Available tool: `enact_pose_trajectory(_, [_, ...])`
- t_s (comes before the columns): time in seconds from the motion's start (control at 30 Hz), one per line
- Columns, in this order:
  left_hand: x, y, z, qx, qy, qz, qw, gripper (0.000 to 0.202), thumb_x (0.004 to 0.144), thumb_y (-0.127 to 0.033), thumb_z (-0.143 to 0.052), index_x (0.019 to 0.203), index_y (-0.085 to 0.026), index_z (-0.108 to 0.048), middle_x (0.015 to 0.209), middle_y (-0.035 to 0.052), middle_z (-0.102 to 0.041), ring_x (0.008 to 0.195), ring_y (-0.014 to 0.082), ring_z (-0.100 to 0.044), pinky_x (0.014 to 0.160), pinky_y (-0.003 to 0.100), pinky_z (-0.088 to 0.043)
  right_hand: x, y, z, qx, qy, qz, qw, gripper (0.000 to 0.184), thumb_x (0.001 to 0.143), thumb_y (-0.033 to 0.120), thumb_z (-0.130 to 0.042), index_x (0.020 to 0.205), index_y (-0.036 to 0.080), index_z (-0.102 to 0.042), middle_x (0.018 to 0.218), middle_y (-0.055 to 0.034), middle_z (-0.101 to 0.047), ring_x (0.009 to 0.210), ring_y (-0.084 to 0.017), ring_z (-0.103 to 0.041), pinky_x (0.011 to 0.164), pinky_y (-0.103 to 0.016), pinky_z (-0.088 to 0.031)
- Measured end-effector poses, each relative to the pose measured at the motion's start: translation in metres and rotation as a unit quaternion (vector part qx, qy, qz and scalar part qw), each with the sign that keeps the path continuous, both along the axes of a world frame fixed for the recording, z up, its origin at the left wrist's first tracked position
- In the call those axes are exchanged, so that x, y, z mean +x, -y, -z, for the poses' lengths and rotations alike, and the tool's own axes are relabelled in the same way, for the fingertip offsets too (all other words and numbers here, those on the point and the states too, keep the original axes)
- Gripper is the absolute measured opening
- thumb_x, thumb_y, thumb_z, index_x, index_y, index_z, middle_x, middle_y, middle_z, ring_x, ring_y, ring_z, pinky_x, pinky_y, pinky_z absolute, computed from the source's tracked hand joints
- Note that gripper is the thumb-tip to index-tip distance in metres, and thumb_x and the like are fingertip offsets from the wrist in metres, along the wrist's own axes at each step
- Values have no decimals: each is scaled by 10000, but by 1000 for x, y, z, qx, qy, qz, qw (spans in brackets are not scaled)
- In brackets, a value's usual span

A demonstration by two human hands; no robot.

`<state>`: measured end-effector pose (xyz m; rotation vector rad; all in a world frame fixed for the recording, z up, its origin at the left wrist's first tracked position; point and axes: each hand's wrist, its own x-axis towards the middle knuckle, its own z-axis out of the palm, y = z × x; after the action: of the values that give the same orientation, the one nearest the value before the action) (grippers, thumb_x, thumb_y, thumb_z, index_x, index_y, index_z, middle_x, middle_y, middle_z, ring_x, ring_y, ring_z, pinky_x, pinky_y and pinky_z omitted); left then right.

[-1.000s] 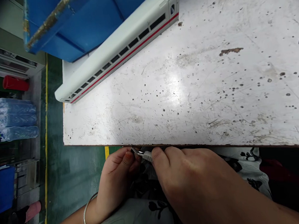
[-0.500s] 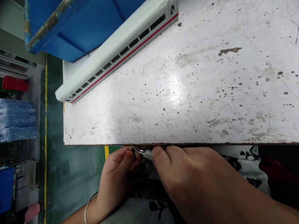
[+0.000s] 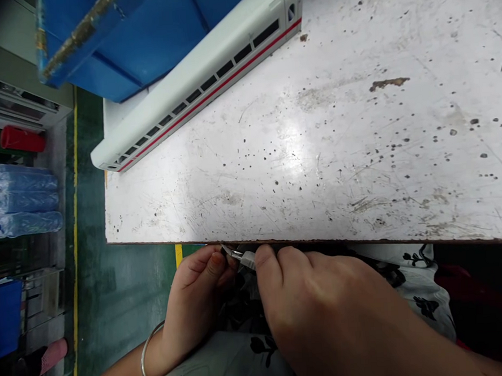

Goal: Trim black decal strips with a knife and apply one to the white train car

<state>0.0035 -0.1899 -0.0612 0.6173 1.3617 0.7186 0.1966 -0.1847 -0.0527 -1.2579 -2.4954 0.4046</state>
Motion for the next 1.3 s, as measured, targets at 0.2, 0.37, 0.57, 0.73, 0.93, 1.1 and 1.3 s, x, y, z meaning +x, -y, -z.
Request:
enact_pose_trajectory(0.2, [0, 0, 1, 8, 7, 0, 1000, 309, 928, -385, -632, 717, -162, -670, 570, -52, -397, 538, 75, -298, 517, 190, -290, -3, 1, -3, 23, 27, 6, 999, 412, 685, 83, -485, 1066, 57, -639, 652, -42, -561, 438, -201, -546, 354, -354, -381])
enact_pose_trajectory(0.37, [-1, 1, 2, 5, 16, -8, 1000, 284, 925, -365, -642, 733, -160, -682, 636, -32, -495, 565, 71, -348, 531, 184, -307, 4, 1, -1, -15, 9, -11, 1000, 342, 693, 114, -509, 1017, 148, -611, 742, -39, -610, 473, -195, -553, 399, -366, -408])
enact_pose_trajectory(0.57, [0, 0, 2, 7, 25, -14, 1000, 283, 917, -359, -656, 724, -155, -689, 628, -34, -496, 549, 66, -341, 529, 181, -316, 9, -2, 1, -47, -2, -37, 998, 257, 718, 160, -526, 967, 216, -559, 861, -40, -665, 505, -199, -563, 416, -370, -439])
enact_pose_trajectory(0.73, [-1, 0, 1, 4, 29, -12, 1000, 284, 912, -364, -659, 723, -154, -686, 615, -37, -484, 547, 68, -340, 534, 179, -325, 4, -5, -2, -37, 4, -11, 999, 241, 669, 152, -506, 892, 211, -579, 732, -23, -617, 467, -199, -562, 378, -362, -423])
enact_pose_trajectory(0.93, [1, -1, 0, -3, 31, -21, 999, 263, 913, -330, -655, 723, -151, -686, 619, -31, -489, 552, 72, -343, 521, 183, -311, 0, -4, -8, 3, 8, -11, 1000, 341, 666, 64, -459, 934, 107, -666, 628, -36, -569, 417, -202, -551, 349, -352, -414])
enact_pose_trajectory(1.1, [2, -2, 0, -6, 31, -22, 999, 263, 913, -339, -652, 730, -154, -689, 578, -45, -427, 534, 74, -310, 509, 185, -295, -2, -4, -10, 0, 11, -9, 1000, 376, 665, 51, -448, 955, 88, -685, 617, -40, -565, 407, -218, -554, 331, -363, -435])
enact_pose_trajectory(1.3, [2, -1, -1, -2, 24, -17, 1000, 277, 915, -343, -651, 717, -152, -678, 585, -46, -442, 532, 69, -305, 512, 185, -292, 2, -10, -7, -50, -10, -36, 998, 346, 653, 5, -457, 918, 153, -623, 677, -32, -596, 474, -214, -588, 400, -344, -485])
